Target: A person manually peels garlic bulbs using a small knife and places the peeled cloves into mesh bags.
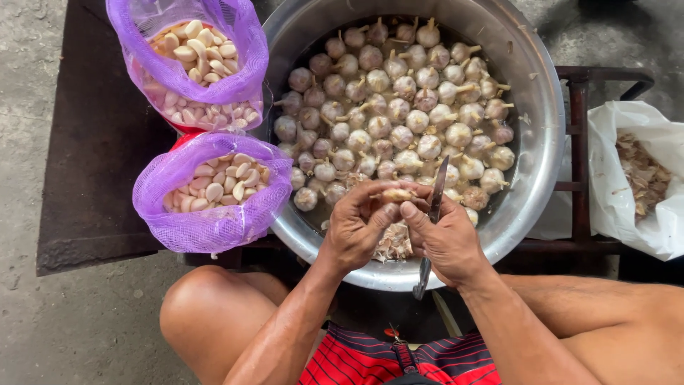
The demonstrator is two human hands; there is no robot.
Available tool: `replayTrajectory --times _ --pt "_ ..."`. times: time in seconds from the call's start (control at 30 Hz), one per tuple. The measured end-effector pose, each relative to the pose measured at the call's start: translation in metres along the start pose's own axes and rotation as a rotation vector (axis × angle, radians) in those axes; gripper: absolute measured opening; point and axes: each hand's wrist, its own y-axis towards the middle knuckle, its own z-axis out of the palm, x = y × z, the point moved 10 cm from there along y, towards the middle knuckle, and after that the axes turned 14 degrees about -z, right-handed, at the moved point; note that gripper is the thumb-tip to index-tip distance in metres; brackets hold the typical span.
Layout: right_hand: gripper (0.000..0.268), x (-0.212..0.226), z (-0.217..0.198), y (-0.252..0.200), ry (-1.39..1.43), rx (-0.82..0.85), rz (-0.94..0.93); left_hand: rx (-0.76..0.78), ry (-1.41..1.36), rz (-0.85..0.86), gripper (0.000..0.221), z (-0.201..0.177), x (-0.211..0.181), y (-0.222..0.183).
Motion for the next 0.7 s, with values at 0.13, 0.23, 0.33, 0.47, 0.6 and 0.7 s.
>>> replayTrajectory --times 0.13,0.23,0.33,0.47,0.6,0.7 --pt "0.028 0.016 -0.003 0.005 -0.137 -0.002 -0.074 -0.037 0.407 0.134 0.032 -0.021 -0.01 0.0" --pt "0.026 0.018 -0.013 0.006 -0.391 0.017 -0.14 -0.067 0.586 0.262 0.04 -0.013 -0.045 -0.002" --pt "0.034 0.03 0.003 0.005 -0.409 0.038 -0.114 0.068 0.634 0.348 0.032 0.009 -0.048 -0.004" --pt "0.028 0.025 -0.002 0.005 -0.397 0.057 -0.117 0.063 0.521 0.269 0.022 0.002 -0.031 0.0" --pt "0.025 0.025 -0.008 0.013 -0.583 0.146 -0.103 0.13 0.667 0.336 0.018 0.013 -0.049 -0.001" --pt "0.018 0.059 0.007 0.022 -0.753 0.232 -0.183 0.061 0.81 0.437 0.01 0.021 -0.067 -0.002"
